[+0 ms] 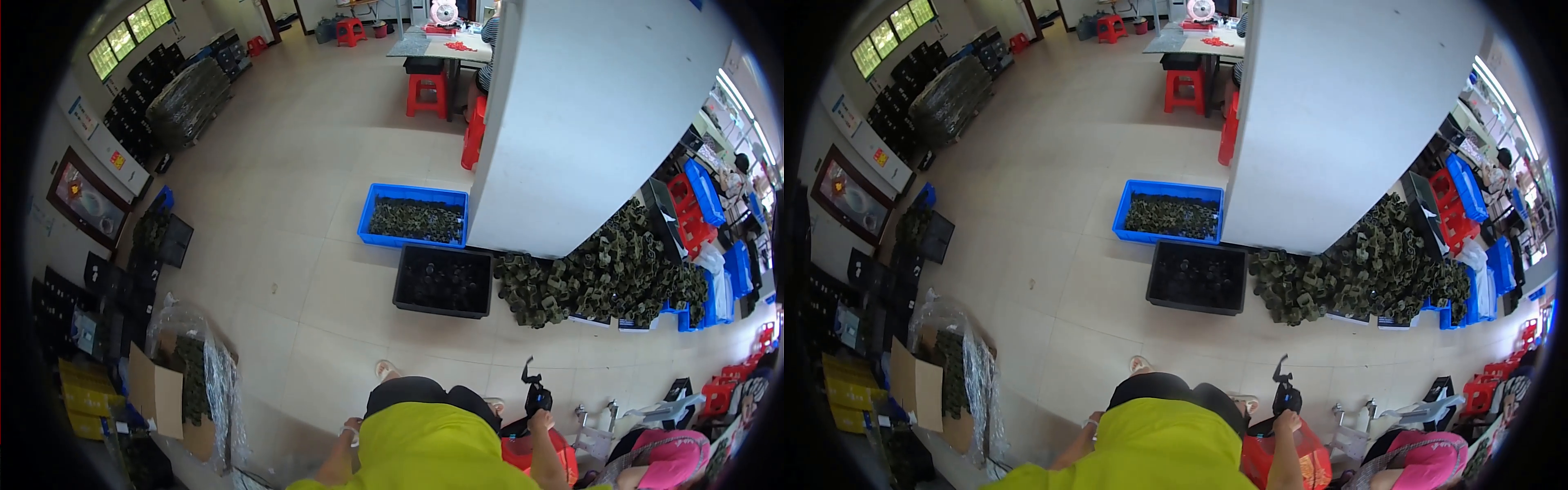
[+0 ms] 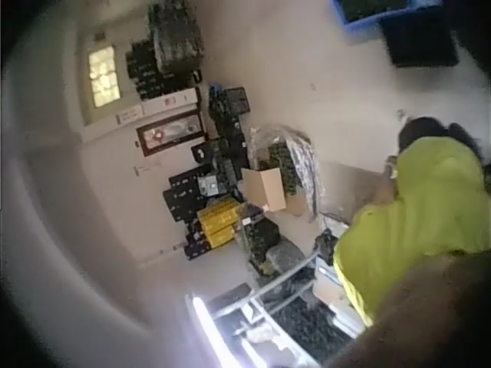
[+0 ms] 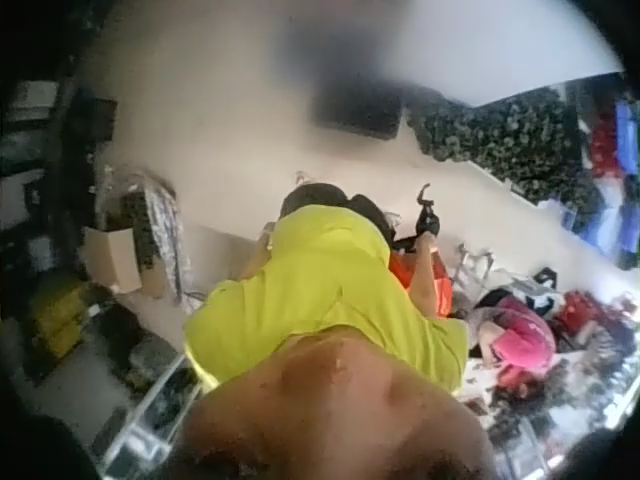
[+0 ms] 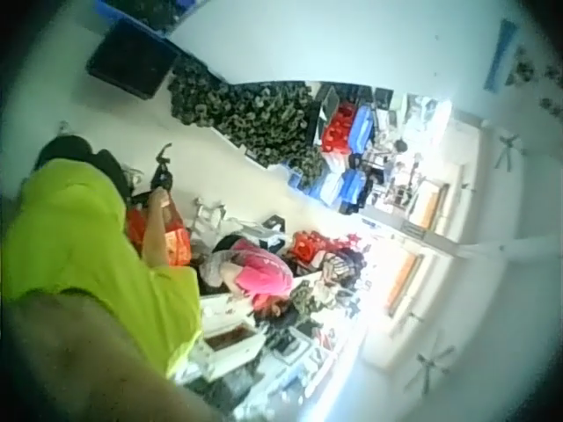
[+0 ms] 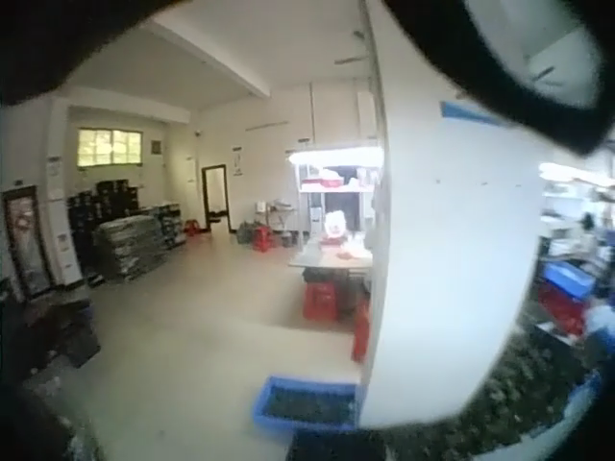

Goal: The person assembles small red plastic parts by hand at a factory workbench.

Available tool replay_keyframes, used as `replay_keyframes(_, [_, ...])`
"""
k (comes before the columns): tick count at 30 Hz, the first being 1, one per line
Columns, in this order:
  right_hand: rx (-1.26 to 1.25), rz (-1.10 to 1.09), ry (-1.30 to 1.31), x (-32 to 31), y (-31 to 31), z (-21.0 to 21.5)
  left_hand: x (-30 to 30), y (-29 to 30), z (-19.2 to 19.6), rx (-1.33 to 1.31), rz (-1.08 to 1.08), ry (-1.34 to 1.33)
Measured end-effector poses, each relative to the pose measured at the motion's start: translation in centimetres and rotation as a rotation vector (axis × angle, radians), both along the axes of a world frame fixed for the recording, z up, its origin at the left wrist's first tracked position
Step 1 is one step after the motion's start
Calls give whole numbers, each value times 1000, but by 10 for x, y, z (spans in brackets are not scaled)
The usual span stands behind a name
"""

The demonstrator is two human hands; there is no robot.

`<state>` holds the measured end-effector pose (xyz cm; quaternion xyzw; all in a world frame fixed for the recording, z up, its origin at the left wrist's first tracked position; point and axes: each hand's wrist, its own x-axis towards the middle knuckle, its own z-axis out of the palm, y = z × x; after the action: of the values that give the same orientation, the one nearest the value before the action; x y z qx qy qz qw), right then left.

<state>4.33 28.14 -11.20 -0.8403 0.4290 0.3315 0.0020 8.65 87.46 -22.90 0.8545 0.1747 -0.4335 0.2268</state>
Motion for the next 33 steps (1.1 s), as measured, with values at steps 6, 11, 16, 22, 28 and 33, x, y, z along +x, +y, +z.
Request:
replay_keyframes(6, [57, 121, 159, 119, 123, 38, 102, 131, 4, -296, 865, -247])
replay_keyframes(11, [237, 340, 353, 272, 219, 48, 195, 201, 49, -395, 1062, -350])
replay_keyframes(16, [216, 496, 266, 411, 312, 35, 263, 261, 41, -556, 1144, -316])
replay_keyframes(22, [209, 544, 116, 601, 392, 17, 351, 361, 24, -331, 1402, -256])
replay_keyframes(28, [190, 474, 8, 824, 435, 46, 506, 403, 54, -232, 1616, -231])
replay_keyframes(33, [156, 436, -27, 981, 459, 67, 658, 430, 68, -431, 1450, -89])
